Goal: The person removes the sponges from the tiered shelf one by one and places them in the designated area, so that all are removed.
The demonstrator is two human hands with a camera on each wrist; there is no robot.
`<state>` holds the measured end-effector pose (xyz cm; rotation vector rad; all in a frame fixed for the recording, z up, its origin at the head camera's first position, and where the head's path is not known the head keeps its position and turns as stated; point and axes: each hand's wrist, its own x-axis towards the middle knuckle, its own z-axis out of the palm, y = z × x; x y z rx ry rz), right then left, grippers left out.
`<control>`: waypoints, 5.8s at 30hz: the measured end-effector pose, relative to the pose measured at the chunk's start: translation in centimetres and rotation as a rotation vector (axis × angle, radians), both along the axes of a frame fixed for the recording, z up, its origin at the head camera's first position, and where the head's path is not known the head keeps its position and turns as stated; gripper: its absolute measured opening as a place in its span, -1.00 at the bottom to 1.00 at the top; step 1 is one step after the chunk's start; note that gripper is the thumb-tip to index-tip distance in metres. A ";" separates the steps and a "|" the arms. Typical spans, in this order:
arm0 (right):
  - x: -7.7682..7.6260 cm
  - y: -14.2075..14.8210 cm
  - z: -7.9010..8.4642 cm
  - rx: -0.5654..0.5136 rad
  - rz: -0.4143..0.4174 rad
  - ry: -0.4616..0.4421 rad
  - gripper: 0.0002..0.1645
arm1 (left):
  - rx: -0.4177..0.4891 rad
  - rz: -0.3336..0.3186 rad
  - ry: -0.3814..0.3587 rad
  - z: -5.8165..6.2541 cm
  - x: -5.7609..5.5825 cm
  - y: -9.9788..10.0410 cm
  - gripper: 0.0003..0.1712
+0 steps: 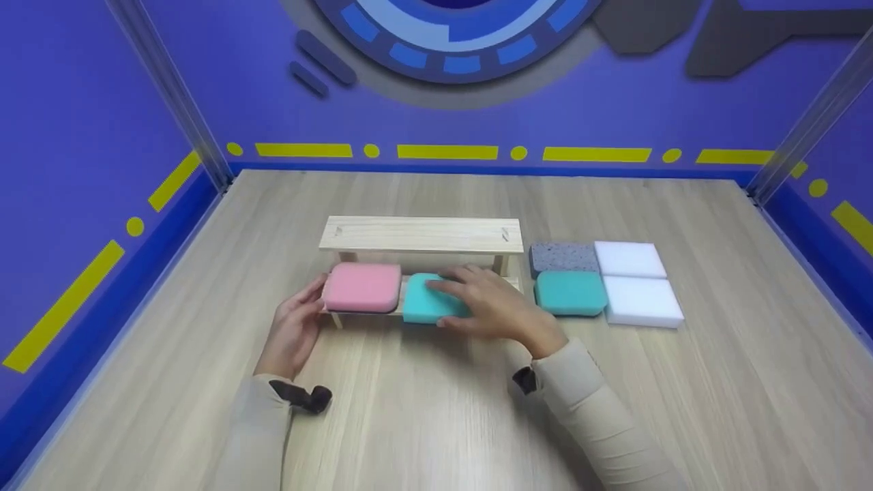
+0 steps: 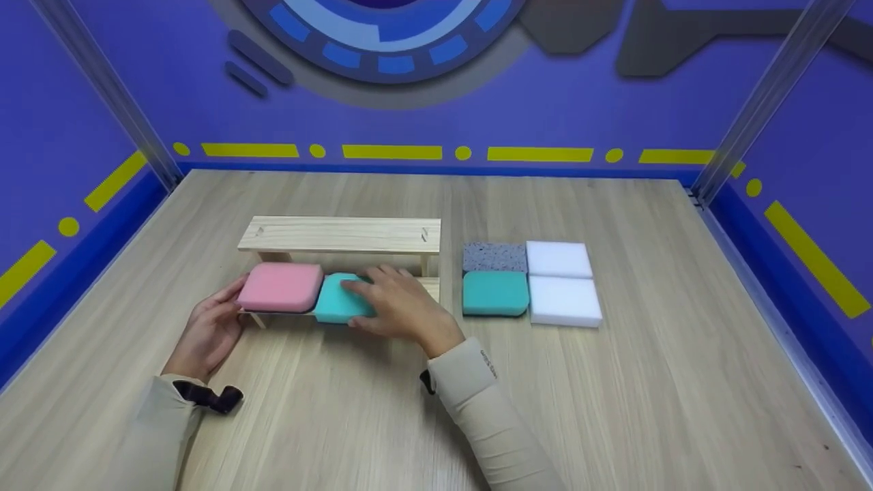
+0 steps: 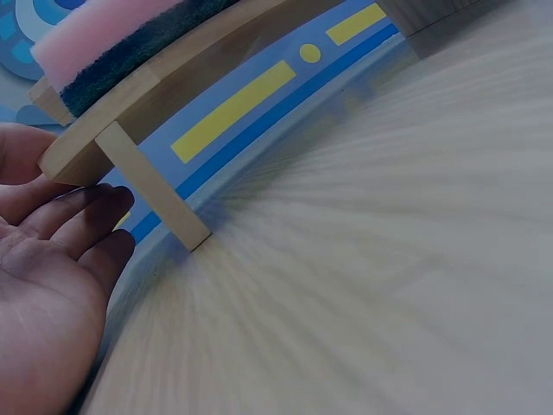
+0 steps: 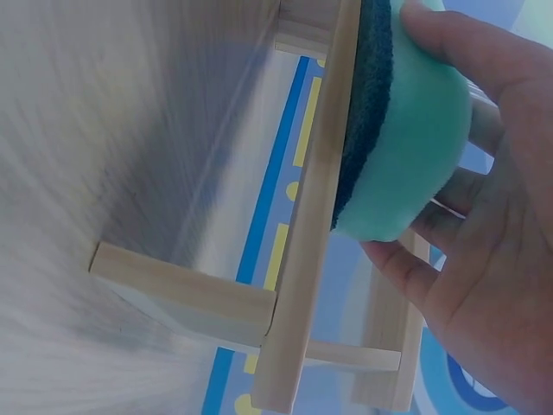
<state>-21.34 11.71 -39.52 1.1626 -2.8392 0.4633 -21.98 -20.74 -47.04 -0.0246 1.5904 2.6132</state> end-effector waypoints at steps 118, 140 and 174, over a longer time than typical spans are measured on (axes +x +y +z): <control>3.6 16.2 -0.3 0.035 -0.207 -0.325 -0.11 | -0.032 -0.006 -0.022 -0.1 -0.2 0.0 -0.32; 3.9 17.0 -1.5 0.012 -0.185 -0.300 -0.09 | -0.044 0.010 -0.017 -0.1 0.0 0.0 -0.34; 4.0 17.3 -1.6 -0.013 -0.196 -0.319 -0.09 | -0.048 -0.003 -0.019 -0.1 -0.1 0.0 -0.33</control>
